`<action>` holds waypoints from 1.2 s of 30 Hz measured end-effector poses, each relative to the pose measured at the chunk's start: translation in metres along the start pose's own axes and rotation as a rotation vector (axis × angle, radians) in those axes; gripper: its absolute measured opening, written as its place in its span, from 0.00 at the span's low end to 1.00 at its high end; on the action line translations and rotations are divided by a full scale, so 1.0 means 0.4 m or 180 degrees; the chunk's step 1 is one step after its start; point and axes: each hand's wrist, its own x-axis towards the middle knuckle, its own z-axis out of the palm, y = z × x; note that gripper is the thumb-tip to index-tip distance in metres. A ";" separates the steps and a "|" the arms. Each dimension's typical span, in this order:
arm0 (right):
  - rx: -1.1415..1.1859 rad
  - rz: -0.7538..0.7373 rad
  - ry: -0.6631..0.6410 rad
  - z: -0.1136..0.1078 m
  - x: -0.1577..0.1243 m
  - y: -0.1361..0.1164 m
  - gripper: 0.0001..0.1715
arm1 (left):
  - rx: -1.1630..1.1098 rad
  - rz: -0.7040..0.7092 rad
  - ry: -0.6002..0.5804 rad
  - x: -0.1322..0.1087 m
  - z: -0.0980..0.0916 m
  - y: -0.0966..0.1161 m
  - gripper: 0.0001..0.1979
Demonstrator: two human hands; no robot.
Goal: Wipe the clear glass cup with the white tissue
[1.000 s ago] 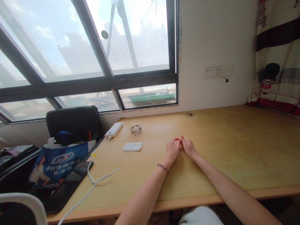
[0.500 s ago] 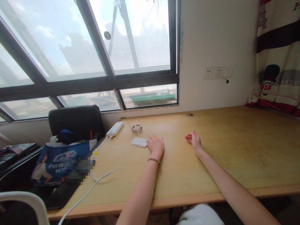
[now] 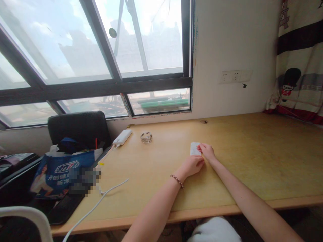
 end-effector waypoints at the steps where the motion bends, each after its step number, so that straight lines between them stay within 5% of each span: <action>1: -0.0230 -0.0068 -0.0036 0.000 -0.002 0.000 0.16 | -0.0001 -0.0141 0.0111 0.001 -0.002 -0.004 0.10; 6: -0.1049 -0.0268 0.0015 -0.009 -0.017 -0.016 0.16 | 0.0666 -0.1460 0.1019 0.001 -0.023 -0.040 0.12; 10: -0.1499 -0.0456 -0.0062 -0.011 -0.031 -0.030 0.16 | 0.1048 -0.1875 0.0836 -0.003 -0.034 -0.061 0.17; 17: -0.0680 -0.0198 -0.0418 0.008 -0.032 -0.028 0.12 | 0.0932 -0.1598 0.0782 0.003 -0.018 -0.042 0.05; 23: 0.1219 0.0521 -0.0730 0.019 -0.044 -0.051 0.14 | 0.0958 -0.0690 0.0836 0.007 -0.037 -0.007 0.07; 28: 0.1703 0.0498 -0.0520 0.015 -0.048 -0.055 0.15 | 0.0485 -0.0027 0.0850 0.003 -0.033 0.005 0.06; 32: 0.1590 0.0340 -0.0278 0.008 -0.047 -0.058 0.16 | -0.0336 -0.0385 0.1492 0.005 -0.020 0.000 0.09; 36: 0.1345 0.0055 -0.0567 0.007 -0.060 -0.074 0.16 | -0.1521 -0.0965 0.1857 0.015 -0.015 -0.015 0.12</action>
